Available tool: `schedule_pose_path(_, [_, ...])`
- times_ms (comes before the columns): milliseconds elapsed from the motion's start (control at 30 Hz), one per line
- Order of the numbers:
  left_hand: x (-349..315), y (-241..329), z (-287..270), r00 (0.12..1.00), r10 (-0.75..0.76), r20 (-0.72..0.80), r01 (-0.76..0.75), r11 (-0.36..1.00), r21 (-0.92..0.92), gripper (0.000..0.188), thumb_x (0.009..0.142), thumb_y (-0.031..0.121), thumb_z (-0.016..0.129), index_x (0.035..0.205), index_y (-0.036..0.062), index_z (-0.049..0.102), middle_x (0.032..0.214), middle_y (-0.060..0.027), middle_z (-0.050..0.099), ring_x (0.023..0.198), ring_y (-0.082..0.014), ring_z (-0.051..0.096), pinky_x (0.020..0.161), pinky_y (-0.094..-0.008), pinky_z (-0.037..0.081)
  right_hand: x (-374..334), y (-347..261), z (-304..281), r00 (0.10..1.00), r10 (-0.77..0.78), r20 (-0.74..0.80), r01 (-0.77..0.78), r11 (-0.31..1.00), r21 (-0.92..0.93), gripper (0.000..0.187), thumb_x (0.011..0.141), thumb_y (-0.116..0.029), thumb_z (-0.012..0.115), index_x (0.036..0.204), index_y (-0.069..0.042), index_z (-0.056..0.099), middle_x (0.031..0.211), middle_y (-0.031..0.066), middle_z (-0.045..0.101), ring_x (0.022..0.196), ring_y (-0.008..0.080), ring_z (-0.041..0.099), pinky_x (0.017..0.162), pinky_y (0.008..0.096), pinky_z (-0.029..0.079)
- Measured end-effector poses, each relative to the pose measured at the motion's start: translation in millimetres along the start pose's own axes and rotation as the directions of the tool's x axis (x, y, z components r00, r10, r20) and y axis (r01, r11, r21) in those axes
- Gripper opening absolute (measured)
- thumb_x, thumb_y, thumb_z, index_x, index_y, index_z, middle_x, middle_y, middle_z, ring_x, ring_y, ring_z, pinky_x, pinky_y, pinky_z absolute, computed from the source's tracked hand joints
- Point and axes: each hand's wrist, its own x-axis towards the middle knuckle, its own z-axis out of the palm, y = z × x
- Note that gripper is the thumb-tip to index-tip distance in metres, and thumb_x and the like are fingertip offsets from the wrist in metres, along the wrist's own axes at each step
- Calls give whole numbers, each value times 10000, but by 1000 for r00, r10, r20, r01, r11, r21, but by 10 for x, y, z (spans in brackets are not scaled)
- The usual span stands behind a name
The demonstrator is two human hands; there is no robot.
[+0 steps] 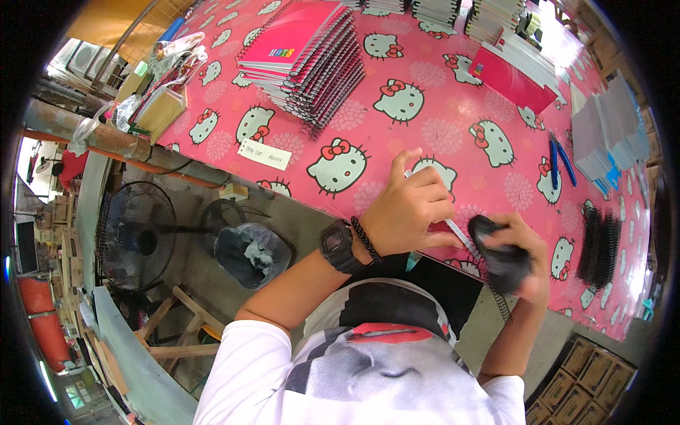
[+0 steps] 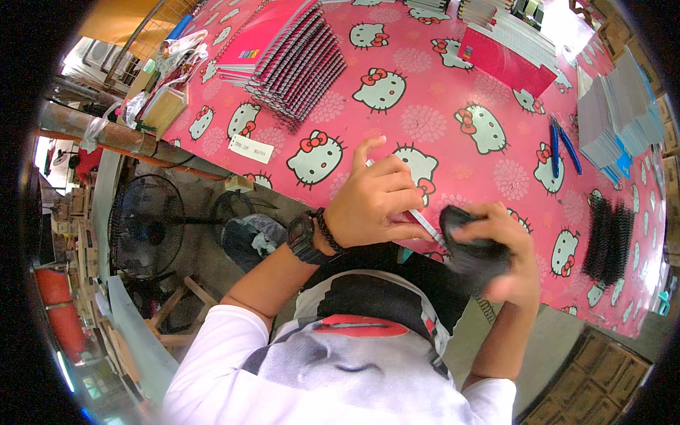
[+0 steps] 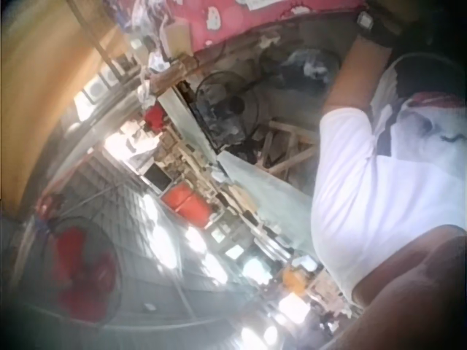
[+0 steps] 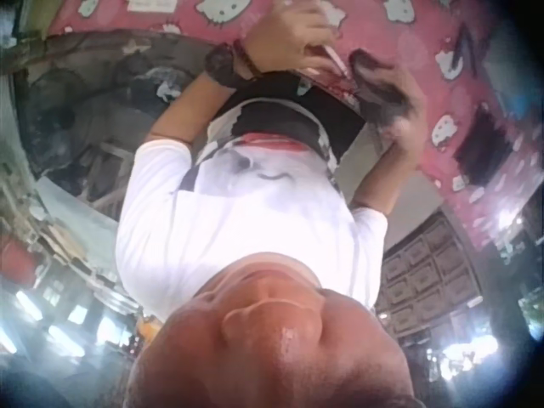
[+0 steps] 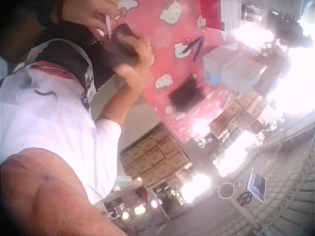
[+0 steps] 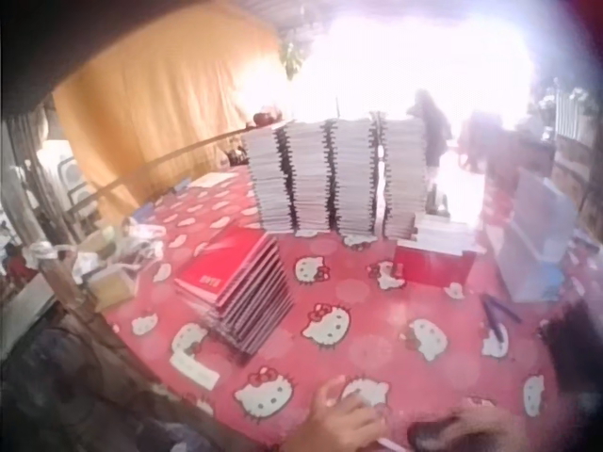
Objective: The person inserts a spiral binding through the pre-punched holes of a notebook cover and pages by hand, then uses a small black tool to press the binding into place.
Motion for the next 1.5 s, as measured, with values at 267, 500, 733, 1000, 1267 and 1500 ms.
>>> schedule_pose_path(267, [-8,-2,-64,998,57,-28,-58,997,-51,337,576,376,807,742,147,624,719,31,564,805,-162,564,992,-497,272,28,-80,24,994,-105,33,106,994,-40,758,544,-640,687,961,-8,651,1035,140,581,991,263,553,849,358,413])
schedule_pose_path(500, [327,407,-486,947,270,-175,-284,957,-63,229,709,370,717,720,169,611,714,55,583,715,-121,581,963,-482,287,-18,283,-206,955,59,-289,-4,983,184,876,651,-777,545,1039,5,608,1133,142,550,1063,223,519,920,351,374])
schedule_pose_path(733, [480,570,-593,933,325,-157,-326,945,18,47,723,192,646,697,222,622,695,115,604,727,-80,585,983,-472,294,-20,553,8,945,71,-318,-37,993,109,843,636,-700,622,1094,7,611,1208,197,525,1173,298,474,997,395,326])
schedule_pose_path(1000, [430,497,-586,959,272,-80,-271,962,27,136,676,303,723,711,205,636,697,83,602,728,-105,584,985,-456,301,-8,480,11,955,85,-284,-58,993,102,885,621,-757,596,1071,6,612,1169,174,546,1151,275,486,983,381,334])
schedule_pose_path(1267, [257,-65,-207,987,50,153,-58,997,53,359,574,381,808,749,124,629,735,4,600,777,-180,569,882,-406,355,-133,216,-157,987,35,-159,13,957,290,1088,574,-917,445,1016,64,605,1137,171,552,1012,232,548,884,331,406])
schedule_pose_path(1500, [129,-123,-86,999,49,14,-50,997,64,358,550,365,822,745,137,627,738,-1,582,780,-186,568,915,-434,342,104,61,-2,998,-35,43,31,996,88,741,612,-602,692,1046,-4,632,1078,155,567,1037,271,533,907,357,379])
